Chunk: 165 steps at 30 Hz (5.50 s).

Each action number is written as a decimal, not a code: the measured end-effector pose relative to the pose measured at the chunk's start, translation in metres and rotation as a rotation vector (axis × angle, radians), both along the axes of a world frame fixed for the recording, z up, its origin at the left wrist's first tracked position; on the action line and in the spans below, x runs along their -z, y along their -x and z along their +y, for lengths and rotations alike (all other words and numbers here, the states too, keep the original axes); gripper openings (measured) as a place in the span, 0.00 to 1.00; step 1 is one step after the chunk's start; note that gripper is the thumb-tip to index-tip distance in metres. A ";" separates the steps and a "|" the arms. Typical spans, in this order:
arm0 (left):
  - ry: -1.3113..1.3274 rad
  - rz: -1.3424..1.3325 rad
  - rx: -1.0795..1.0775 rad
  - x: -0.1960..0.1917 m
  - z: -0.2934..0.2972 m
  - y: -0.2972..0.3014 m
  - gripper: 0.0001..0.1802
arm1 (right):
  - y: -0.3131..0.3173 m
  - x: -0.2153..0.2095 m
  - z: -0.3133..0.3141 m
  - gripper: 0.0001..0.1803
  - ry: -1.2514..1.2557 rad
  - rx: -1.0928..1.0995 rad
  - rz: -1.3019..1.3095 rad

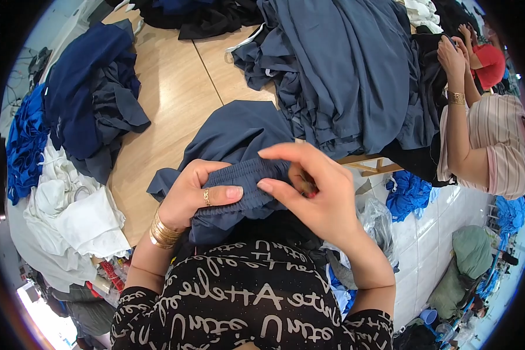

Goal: Trimming excess threads from the elastic waistbands of trousers in a garment factory.

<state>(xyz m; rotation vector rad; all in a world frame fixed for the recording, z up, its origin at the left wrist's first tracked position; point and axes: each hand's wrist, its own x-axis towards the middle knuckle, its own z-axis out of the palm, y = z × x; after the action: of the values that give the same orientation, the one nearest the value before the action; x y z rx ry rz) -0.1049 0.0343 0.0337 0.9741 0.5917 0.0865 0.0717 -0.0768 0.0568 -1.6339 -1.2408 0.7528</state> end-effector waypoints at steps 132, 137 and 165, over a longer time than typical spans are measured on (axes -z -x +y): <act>-0.890 -0.164 -0.625 0.019 -0.007 -0.021 0.14 | 0.003 0.026 0.007 0.13 -0.355 -0.172 -0.366; -0.763 -0.155 -0.632 0.018 -0.010 -0.023 0.13 | 0.003 0.010 0.010 0.11 -0.449 0.029 -0.337; -0.804 -0.093 -0.649 0.013 -0.002 -0.021 0.11 | 0.014 0.016 0.024 0.02 -0.256 -0.030 0.852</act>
<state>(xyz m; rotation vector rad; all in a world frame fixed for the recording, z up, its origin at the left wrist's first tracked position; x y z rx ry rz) -0.0835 0.0321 0.0208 1.5006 0.7875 1.0035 0.0581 -0.0530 0.0406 -0.9101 -0.6968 1.1000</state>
